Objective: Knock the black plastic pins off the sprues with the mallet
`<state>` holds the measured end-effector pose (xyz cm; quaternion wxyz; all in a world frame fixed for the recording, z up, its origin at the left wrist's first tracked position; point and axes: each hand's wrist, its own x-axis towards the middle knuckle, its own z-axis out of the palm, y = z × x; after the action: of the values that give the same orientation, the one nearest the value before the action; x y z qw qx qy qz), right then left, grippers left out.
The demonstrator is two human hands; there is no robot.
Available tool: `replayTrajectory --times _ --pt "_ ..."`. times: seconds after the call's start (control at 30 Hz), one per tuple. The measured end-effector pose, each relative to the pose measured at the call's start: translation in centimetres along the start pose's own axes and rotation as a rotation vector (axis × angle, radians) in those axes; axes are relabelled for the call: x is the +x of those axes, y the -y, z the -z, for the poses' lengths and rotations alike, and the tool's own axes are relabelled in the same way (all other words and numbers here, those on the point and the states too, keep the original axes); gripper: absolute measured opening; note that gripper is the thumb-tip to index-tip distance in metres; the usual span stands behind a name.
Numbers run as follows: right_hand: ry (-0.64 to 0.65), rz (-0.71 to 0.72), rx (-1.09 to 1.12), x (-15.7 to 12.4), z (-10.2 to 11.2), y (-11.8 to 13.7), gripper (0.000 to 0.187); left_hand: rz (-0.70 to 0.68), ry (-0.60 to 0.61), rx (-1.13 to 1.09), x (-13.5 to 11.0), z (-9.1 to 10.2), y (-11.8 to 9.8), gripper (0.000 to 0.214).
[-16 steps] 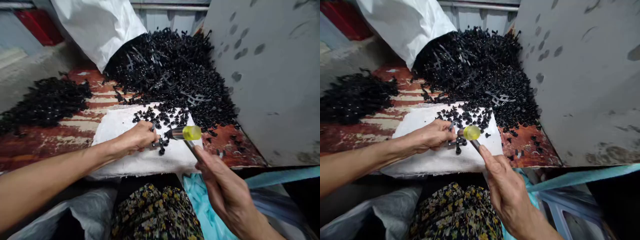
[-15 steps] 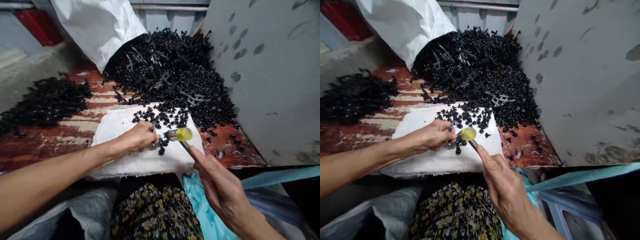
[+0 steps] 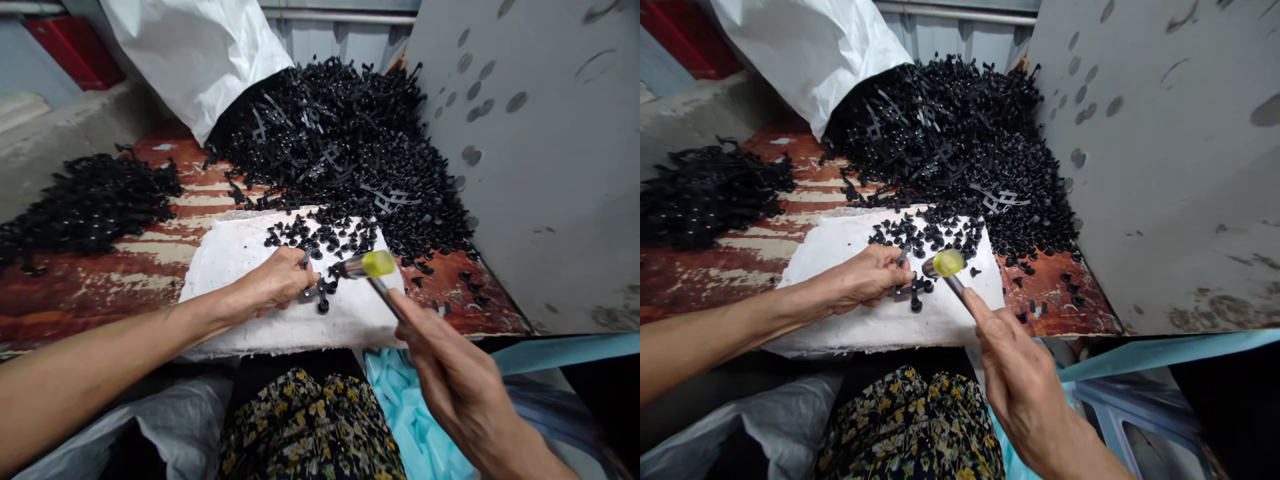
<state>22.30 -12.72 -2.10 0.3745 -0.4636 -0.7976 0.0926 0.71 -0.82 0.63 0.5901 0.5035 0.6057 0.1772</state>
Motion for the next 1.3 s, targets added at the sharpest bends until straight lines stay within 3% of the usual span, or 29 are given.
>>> replayTrajectory --times 0.1,0.27,0.47,0.63,0.8,0.97,1.3 --pt "-0.100 -0.016 -0.059 -0.2 0.1 0.4 0.072 -0.006 -0.030 0.065 -0.1 0.0 0.0 0.015" --pt "0.095 0.006 -0.027 0.0 -0.3 0.2 0.067 -0.038 -0.029 0.087 0.1 0.1 0.3 0.014" --pt "-0.145 -0.129 -0.028 0.0 0.5 1.4 0.069 0.011 -0.017 0.089 -0.2 -0.3 -0.4 0.015" --pt "0.023 -0.046 0.090 0.0 -0.4 0.3 0.066 0.070 0.021 0.041 0.1 -0.1 -0.7 0.019" --pt "-0.108 -0.231 0.153 -0.3 -1.5 -0.7 0.058 0.098 0.113 -0.113 0.3 0.4 -0.3 0.022" --pt "-0.109 -0.336 0.233 -1.1 -1.9 -0.9 0.050 0.113 0.104 -0.168 -0.1 0.4 -0.6 0.022" --pt "-0.096 -0.393 0.295 -1.6 -2.9 -0.9 0.044 0.138 0.050 -0.222 -0.4 0.2 -0.1 0.022"
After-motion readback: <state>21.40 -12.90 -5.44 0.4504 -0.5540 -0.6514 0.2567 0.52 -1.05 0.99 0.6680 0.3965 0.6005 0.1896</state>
